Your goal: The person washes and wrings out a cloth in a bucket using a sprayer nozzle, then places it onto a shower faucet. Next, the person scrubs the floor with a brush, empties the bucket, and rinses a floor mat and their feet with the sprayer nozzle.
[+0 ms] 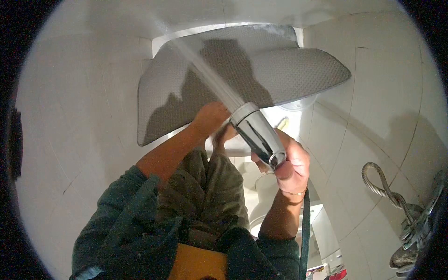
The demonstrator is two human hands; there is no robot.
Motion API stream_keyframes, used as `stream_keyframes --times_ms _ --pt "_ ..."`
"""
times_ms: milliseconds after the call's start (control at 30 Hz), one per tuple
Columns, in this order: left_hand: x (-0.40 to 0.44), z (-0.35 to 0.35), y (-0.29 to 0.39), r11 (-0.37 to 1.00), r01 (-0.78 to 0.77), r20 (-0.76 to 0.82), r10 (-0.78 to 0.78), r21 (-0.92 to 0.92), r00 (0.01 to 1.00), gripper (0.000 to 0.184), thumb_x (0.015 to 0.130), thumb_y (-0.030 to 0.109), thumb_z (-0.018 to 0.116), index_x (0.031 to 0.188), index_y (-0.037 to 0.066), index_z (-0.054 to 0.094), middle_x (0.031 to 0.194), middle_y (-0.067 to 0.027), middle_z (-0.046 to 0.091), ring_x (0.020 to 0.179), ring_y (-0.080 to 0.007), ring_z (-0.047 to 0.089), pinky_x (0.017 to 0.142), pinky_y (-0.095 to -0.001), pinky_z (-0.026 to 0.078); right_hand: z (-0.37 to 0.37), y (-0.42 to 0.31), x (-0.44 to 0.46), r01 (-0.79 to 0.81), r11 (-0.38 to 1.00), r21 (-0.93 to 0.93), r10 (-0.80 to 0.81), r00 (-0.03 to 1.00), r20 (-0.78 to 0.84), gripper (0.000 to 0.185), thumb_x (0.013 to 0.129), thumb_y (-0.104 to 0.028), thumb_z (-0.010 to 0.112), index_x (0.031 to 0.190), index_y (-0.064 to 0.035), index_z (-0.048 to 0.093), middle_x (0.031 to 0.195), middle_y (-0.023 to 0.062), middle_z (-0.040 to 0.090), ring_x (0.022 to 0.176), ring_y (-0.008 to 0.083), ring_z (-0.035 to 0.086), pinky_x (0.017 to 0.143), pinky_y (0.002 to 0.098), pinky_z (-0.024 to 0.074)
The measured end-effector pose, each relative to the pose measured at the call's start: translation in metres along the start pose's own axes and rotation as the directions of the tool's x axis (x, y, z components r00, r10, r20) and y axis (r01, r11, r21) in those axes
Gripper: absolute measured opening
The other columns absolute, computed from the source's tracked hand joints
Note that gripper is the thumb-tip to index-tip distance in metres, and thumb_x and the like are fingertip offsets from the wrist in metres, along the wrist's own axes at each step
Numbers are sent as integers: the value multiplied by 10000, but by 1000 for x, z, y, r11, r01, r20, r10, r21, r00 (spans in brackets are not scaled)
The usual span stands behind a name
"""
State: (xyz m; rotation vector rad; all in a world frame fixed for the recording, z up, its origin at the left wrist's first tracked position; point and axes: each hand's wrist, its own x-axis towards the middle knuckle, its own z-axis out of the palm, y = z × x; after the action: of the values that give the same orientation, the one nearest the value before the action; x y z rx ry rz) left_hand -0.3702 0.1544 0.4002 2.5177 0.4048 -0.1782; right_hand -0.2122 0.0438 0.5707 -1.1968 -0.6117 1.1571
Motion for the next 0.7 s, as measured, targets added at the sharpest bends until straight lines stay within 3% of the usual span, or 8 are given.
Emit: stream_keyframes --times_ms 133,233,267,333,400,500,633,700 --pt "2 4 -1 999 -50 -114 51 9 992 411 736 109 558 1137 46 497 1156 -81 532 1109 -230 499 883 -322 454 -4 0 -2 -35 999 39 36 999 -22 719 789 -533 548 1121 102 481 747 106 575 529 93 476 458 215 377" --pt "1 -4 3 1000 28 -49 -28 0 998 380 745 116 548 1119 53 513 1146 -73 541 1090 -223 514 866 -313 467 -7 1 3 -137 979 -154 146 988 48 723 768 -501 604 1153 98 475 794 90 586 605 91 484 525 216 387" --pt "2 0 0 1000 -18 -117 19 8 993 371 748 120 544 1113 57 517 1143 -72 543 1082 -222 521 861 -310 470 -6 3 1 -137 979 -154 146 988 46 723 768 -501 604 1153 98 475 794 90 586 605 91 484 525 216 387" --pt "4 11 -5 998 -63 -182 65 20 981 362 752 123 539 1108 61 522 1140 -71 545 1073 -220 527 856 -307 474 -2 6 -1 -117 974 -194 95 988 -118 714 784 -496 592 1160 98 468 806 87 579 598 85 470 524 205 377" --pt "6 17 -5 994 -79 -275 95 69 957 355 752 121 538 1101 60 525 1130 -72 551 1060 -220 536 859 -307 473 -4 7 1 -56 985 -161 31 988 -151 709 793 -501 575 1169 91 464 810 86 575 590 83 461 530 197 379" --pt "5 24 -7 998 -61 -221 67 34 973 473 751 110 517 1219 86 453 1195 -89 518 1116 -243 500 896 -348 448 -16 9 6 45 991 -127 -66 984 -164 469 855 -251 554 1191 63 462 831 86 578 577 75 454 551 192 398" --pt "4 17 -5 998 -64 -193 66 14 979 463 748 106 520 1206 82 462 1212 -91 506 1116 -248 498 894 -342 449 -5 8 -4 -151 960 -238 129 986 -104 476 836 -286 598 1172 38 502 841 64 582 624 78 482 566 193 403" --pt "2 10 -1 1000 -25 -164 28 19 986 370 762 123 531 1128 73 519 1164 -65 542 1064 -221 536 863 -318 467 -10 18 -7 -125 940 -318 100 991 -95 447 827 -231 599 1179 27 502 852 61 583 687 83 502 571 196 410"
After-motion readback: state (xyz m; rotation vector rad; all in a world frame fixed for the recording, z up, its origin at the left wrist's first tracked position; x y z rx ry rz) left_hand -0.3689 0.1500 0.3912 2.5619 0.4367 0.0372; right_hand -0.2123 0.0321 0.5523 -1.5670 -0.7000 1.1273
